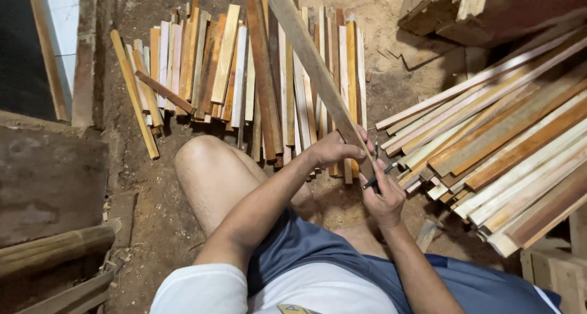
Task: Marking and shaving thin wooden strips using a pencil and a hand-held blade to refine their shape.
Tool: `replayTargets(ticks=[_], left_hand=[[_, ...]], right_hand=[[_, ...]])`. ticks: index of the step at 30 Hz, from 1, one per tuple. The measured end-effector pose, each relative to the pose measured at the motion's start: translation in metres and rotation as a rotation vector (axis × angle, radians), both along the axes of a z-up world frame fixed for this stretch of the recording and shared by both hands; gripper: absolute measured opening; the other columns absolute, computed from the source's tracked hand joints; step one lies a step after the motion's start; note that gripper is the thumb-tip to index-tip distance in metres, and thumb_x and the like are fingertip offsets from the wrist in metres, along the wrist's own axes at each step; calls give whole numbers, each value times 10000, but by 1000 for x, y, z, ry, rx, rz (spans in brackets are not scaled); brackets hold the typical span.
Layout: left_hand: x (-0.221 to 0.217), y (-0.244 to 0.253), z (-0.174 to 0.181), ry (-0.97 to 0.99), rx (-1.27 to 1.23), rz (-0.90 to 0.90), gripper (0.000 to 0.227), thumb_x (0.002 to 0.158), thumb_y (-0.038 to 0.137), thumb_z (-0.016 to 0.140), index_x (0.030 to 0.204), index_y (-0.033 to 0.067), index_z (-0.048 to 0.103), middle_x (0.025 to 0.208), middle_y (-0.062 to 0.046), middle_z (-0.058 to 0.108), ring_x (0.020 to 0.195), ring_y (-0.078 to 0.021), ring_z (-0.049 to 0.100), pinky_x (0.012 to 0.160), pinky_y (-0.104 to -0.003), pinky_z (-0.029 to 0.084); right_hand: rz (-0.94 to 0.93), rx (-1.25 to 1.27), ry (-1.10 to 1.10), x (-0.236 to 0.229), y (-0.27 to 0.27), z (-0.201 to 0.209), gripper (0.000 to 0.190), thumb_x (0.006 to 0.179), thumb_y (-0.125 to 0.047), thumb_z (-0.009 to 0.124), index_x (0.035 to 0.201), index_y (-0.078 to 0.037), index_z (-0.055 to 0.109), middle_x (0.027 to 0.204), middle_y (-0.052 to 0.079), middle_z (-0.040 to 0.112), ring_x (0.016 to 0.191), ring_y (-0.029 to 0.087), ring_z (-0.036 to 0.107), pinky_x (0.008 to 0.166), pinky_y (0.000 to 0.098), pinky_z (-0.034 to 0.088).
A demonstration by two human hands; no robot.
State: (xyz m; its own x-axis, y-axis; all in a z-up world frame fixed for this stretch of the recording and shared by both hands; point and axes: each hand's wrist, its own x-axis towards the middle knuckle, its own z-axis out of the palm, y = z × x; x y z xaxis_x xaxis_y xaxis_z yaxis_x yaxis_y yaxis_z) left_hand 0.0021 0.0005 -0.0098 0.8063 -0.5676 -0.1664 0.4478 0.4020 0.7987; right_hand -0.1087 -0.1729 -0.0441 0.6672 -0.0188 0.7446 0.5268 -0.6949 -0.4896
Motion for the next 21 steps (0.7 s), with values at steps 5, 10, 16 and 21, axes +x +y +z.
replayTargets(ticks=[5, 10, 16, 21], left_hand=[[4, 1, 1, 8, 33, -51, 447, 719, -97, 802, 1094, 51, 607, 954, -188, 753, 843, -267, 752, 684, -372, 638], [-11, -13, -12, -123, 185, -137, 461, 694, -29, 854, 1101, 54, 654, 964, -126, 742, 857, -220, 714, 714, -362, 631], [-18, -22, -43, -228, 249, -243, 522, 711, -6, 898, 1187, 99, 711, 1064, -67, 748, 929, -186, 686, 807, -382, 599], [-10, -10, 38, -243, 258, -208, 434, 715, -45, 839, 1095, 89, 677, 917, -49, 714, 850, -161, 675, 782, -302, 585]], right_hand=[[-37, 244, 175, 3, 12, 64, 325, 928, -44, 748, 1218, 98, 713, 954, 254, 758, 907, 368, 743, 761, 434, 578], [37, 693, 318, 34, 22, 105, 314, 1095, -123, 557, 1238, 134, 668, 698, 197, 692, 775, 259, 728, 872, 437, 620], [55, 669, 397, 57, 28, 126, 222, 1060, -137, 610, 1118, 2, 773, 597, 103, 666, 765, 211, 766, 779, 381, 641], [18, 562, 442, 24, 7, 93, 164, 1025, -85, 660, 1036, -38, 816, 659, 157, 711, 533, 171, 658, 602, 359, 580]])
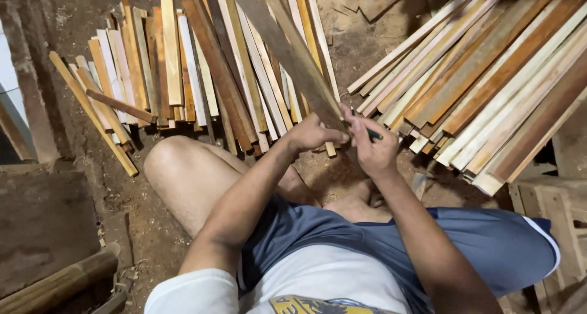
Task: Marking and shaving thin wooden strips using a pencil and a hand-held blade to refine their shape.
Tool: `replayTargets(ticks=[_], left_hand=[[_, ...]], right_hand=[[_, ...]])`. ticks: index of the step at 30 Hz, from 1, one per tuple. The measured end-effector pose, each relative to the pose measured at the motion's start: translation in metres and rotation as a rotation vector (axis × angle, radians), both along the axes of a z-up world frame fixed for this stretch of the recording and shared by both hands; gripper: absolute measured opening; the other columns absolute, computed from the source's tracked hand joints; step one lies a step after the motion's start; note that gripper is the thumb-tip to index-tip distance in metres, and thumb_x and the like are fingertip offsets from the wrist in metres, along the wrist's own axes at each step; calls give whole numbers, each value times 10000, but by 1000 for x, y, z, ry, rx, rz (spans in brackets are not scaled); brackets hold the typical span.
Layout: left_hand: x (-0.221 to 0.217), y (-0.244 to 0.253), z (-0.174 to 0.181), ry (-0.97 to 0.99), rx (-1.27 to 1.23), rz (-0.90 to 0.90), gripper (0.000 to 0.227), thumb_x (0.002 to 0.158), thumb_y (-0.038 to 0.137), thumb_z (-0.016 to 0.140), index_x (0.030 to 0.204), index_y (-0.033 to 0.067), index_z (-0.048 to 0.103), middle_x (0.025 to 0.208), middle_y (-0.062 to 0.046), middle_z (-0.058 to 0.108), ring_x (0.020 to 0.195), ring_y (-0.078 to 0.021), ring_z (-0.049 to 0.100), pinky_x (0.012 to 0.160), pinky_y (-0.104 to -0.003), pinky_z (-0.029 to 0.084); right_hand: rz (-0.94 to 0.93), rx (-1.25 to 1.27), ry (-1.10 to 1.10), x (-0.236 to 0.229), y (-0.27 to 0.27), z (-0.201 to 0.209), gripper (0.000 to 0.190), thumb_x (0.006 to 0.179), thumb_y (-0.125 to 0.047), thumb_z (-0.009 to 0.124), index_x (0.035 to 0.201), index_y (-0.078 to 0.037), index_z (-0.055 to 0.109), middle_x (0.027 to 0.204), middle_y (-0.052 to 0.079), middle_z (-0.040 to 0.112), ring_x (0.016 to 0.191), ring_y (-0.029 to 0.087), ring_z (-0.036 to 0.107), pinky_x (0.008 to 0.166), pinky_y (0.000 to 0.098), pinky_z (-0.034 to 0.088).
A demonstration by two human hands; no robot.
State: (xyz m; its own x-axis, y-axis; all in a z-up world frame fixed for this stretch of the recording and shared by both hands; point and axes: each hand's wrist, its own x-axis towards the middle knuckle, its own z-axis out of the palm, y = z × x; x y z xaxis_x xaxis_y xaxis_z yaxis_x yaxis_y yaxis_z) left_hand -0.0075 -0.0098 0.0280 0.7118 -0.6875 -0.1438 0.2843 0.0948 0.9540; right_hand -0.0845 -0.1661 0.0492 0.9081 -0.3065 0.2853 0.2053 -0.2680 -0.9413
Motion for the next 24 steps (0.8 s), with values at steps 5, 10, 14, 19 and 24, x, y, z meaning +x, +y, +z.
replayTargets(ticks=[5, 10, 14, 19, 24], left_hand=[[12, -11, 12, 97, -56, 18, 418, 765, -30, 832, 1112, 72, 621, 904, -64, 715, 849, -155, 703, 782, -263, 607], [11, -15, 32, 68, -86, 95, 442, 740, 0, 854, 1107, 79, 620, 881, -37, 691, 831, -146, 694, 755, -273, 617], [5, -16, 27, 95, -191, 89, 512, 732, -13, 861, 1155, 90, 591, 981, -112, 741, 896, -159, 725, 794, -286, 601], [6, -15, 11, 108, -239, 92, 469, 739, -20, 859, 1097, 96, 580, 966, -124, 756, 875, -161, 733, 776, -274, 597], [6, -16, 7, 123, -267, 78, 452, 743, -54, 827, 1076, 106, 567, 963, -127, 759, 860, -155, 736, 755, -260, 591]], right_hand=[[-107, 46, -55, -19, -21, -11, 192, 1053, -98, 621, 1064, 2, 784, 700, 156, 712, 599, 179, 677, 614, 337, 590], [-55, -413, -249, -23, -39, -40, 494, 813, -216, 932, 1226, -10, 755, 998, 222, 730, 908, 423, 715, 808, 500, 578], [62, -515, -358, -37, -35, -57, 540, 806, -16, 862, 1298, 98, 669, 1193, 285, 716, 1015, 457, 696, 843, 499, 572], [34, -544, -427, -36, -32, -70, 486, 815, 14, 847, 1270, 97, 699, 1198, 294, 718, 1033, 455, 701, 846, 473, 575], [1, -576, -425, -36, -30, -67, 508, 791, -18, 873, 1264, 77, 711, 1207, 296, 719, 1101, 458, 693, 937, 484, 562]])
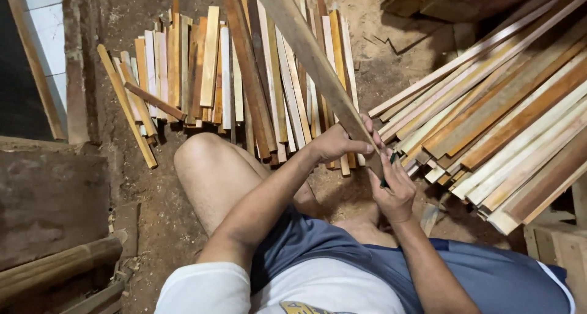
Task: Marking and shaving thin wooden strips using a pencil and a hand-held blade to refine their shape.
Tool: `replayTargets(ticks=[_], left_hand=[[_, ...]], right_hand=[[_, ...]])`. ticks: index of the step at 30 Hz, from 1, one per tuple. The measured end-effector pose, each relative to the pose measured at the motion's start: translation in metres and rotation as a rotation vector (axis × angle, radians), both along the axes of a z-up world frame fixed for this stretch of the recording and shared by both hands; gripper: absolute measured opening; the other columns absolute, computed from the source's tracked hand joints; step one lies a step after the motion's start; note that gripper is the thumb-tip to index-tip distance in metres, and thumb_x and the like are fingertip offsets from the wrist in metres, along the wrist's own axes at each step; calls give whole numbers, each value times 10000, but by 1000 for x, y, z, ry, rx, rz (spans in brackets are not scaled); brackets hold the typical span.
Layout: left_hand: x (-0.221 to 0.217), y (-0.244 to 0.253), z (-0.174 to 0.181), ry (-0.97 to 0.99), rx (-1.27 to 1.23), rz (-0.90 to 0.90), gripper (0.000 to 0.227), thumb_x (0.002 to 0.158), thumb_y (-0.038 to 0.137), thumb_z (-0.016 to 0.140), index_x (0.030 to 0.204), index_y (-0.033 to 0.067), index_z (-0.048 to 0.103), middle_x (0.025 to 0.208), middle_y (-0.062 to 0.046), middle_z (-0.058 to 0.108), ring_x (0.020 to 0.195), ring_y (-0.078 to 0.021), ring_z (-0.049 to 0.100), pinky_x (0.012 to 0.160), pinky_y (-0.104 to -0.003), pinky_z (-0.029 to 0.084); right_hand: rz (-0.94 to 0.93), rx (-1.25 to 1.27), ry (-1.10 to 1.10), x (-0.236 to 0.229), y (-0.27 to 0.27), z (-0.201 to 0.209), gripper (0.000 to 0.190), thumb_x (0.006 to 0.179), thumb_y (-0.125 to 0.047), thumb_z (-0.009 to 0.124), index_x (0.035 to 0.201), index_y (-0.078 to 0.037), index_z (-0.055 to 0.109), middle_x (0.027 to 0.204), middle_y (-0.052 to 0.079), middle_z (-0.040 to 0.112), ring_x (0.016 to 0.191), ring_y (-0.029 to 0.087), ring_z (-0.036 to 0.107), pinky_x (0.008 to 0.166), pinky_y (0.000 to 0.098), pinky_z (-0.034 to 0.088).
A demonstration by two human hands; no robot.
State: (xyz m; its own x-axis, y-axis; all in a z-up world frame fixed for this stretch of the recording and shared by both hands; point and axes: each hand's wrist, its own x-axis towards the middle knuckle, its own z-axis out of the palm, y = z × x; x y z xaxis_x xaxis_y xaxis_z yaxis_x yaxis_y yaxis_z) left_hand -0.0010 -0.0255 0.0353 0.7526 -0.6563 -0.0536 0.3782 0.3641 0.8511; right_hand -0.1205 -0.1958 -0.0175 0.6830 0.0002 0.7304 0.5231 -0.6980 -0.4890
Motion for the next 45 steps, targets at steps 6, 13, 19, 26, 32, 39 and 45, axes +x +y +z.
replayTargets(ticks=[6, 13, 19, 26, 32, 39, 45], left_hand=[[-3, -1, -2, 18, -10, 14, 472, 740, -50, 834, 1094, 105, 562, 990, -131, 757, 884, -164, 736, 771, -264, 592], [2, -1, -13, 21, -13, 1, 464, 747, -67, 821, 1096, 102, 566, 1012, -139, 761, 897, -164, 739, 751, -254, 599], [3, 0, -12, 37, -10, 2, 446, 759, -48, 813, 1096, 107, 566, 1018, -131, 763, 908, -156, 742, 751, -240, 604], [5, 1, -14, 42, -5, -9, 453, 760, -49, 812, 1113, 98, 568, 1024, -148, 761, 926, -187, 743, 762, -275, 612], [5, 1, -15, 38, 1, 4, 449, 763, -39, 813, 1115, 95, 568, 1019, -149, 760, 929, -192, 743, 768, -273, 609], [11, 7, -3, -14, 46, -32, 409, 781, -4, 818, 1105, 83, 584, 1028, -171, 742, 936, -233, 724, 773, -300, 606], [7, 3, 5, -18, 82, -45, 431, 776, -33, 826, 1125, 77, 599, 985, -94, 758, 908, -158, 733, 784, -252, 606]], right_hand=[[-10, 19, 12, 2, -1, 0, 472, 809, -9, 862, 1249, 79, 717, 1182, 292, 728, 1107, 466, 688, 965, 497, 552], [-27, 12, 1, 3, 0, 3, 456, 795, -29, 881, 1220, 62, 744, 1120, 290, 743, 1114, 462, 691, 970, 496, 558], [-34, 7, 0, 3, -3, -9, 435, 798, -37, 881, 1206, 50, 756, 1125, 280, 746, 1124, 456, 689, 965, 491, 555], [-54, 13, -4, 1, -1, -19, 440, 793, -38, 884, 1210, 34, 762, 1118, 273, 748, 1125, 452, 687, 950, 491, 560], [-56, 27, 0, 1, 1, -15, 422, 798, -35, 878, 1197, 35, 763, 1117, 262, 752, 1128, 449, 687, 959, 484, 556], [-15, 89, 116, -2, -2, -23, 532, 771, -79, 906, 1260, 32, 729, 1157, 290, 718, 1150, 469, 656, 920, 513, 564], [80, 636, 302, 26, 7, 80, 373, 1116, -109, 509, 1334, 188, 562, 993, 349, 705, 845, 378, 743, 696, 422, 655]])
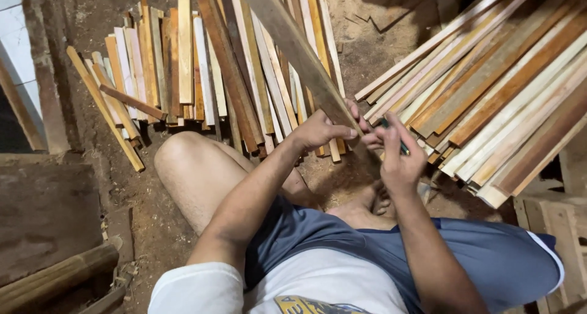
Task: Marking and shaving thin wooden strips using a pencil and a hand-held blade to refine their shape.
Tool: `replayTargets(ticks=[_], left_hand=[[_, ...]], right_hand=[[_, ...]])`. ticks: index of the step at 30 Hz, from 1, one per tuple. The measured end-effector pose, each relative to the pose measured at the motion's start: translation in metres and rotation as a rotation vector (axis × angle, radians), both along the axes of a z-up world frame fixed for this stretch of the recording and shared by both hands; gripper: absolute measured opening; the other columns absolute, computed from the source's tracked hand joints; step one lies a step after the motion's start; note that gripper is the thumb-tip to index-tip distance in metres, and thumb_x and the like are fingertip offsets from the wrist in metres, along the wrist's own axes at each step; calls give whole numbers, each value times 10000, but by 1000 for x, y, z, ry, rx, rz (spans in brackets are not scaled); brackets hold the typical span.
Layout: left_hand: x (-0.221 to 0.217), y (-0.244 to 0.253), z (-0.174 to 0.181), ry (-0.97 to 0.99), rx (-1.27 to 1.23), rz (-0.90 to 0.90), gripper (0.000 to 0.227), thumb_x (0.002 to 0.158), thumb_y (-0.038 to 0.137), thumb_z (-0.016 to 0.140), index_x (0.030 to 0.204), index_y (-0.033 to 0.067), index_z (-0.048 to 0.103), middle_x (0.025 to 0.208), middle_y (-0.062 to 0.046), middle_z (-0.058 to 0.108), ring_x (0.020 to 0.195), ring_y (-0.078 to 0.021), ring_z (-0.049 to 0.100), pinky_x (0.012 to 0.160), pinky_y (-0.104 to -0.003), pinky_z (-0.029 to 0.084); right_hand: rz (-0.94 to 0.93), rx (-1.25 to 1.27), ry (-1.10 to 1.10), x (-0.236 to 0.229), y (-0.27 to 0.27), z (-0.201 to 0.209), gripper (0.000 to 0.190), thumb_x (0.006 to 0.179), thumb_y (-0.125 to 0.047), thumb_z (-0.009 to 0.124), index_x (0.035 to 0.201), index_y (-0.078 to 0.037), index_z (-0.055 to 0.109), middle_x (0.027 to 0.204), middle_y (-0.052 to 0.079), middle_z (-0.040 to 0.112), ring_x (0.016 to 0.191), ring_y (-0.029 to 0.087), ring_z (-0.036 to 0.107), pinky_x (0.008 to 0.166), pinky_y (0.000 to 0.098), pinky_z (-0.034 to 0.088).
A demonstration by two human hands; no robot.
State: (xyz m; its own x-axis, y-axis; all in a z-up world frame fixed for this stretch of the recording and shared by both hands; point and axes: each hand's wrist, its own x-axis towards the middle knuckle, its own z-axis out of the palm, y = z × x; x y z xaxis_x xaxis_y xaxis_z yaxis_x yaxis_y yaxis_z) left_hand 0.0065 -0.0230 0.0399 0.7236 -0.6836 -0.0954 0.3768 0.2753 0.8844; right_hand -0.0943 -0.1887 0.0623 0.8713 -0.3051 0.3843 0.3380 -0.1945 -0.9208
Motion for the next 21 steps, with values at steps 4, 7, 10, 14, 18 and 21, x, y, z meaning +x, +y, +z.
replayTargets(ticks=[4, 7, 10, 14, 18, 21], left_hand=[[-7, -4, -43, 14, 38, -33, 390, 806, 9, 842, 1133, 48, 632, 996, -86, 761, 911, -142, 734, 790, -270, 631], [-2, -5, -73, -29, 63, -69, 369, 802, -30, 831, 1111, 84, 663, 1017, -72, 750, 910, -142, 702, 781, -294, 627], [7, 8, -6, -101, 41, -29, 424, 772, -57, 836, 1132, 38, 632, 985, -181, 732, 907, -255, 734, 801, -360, 642], [11, 17, 17, -85, -4, 9, 403, 784, -12, 827, 1108, 65, 599, 990, -132, 732, 931, -187, 724, 810, -294, 611], [9, 9, 18, -80, -28, -15, 393, 793, -18, 799, 1099, 77, 571, 1011, -137, 741, 953, -160, 722, 800, -246, 596], [18, 16, 10, -109, -40, -2, 373, 791, -35, 792, 1084, 65, 584, 1043, -193, 733, 983, -259, 727, 812, -323, 615]], right_hand=[[48, 198, 138, 27, 21, 26, 307, 1094, -178, 536, 1201, 48, 716, 929, 236, 755, 674, 164, 716, 602, 291, 629], [69, 82, 219, 27, 16, 16, 287, 1087, -237, 590, 1086, -22, 780, 656, 152, 709, 547, 161, 691, 510, 263, 585], [51, -112, 273, 8, 1, -15, 237, 1071, -251, 613, 1084, -128, 815, 616, 76, 709, 565, 150, 698, 575, 288, 582], [24, -155, 408, -12, -10, -5, 229, 1062, -223, 624, 1010, -112, 818, 601, 87, 700, 534, 148, 652, 568, 301, 553], [1, -10, 325, -3, -6, -4, 225, 1067, -165, 614, 1045, -51, 806, 646, 142, 708, 564, 139, 650, 556, 272, 561], [5, 20, 392, -9, -8, -21, 232, 1061, -141, 593, 1031, -49, 804, 718, 167, 728, 557, 151, 668, 554, 291, 574]])
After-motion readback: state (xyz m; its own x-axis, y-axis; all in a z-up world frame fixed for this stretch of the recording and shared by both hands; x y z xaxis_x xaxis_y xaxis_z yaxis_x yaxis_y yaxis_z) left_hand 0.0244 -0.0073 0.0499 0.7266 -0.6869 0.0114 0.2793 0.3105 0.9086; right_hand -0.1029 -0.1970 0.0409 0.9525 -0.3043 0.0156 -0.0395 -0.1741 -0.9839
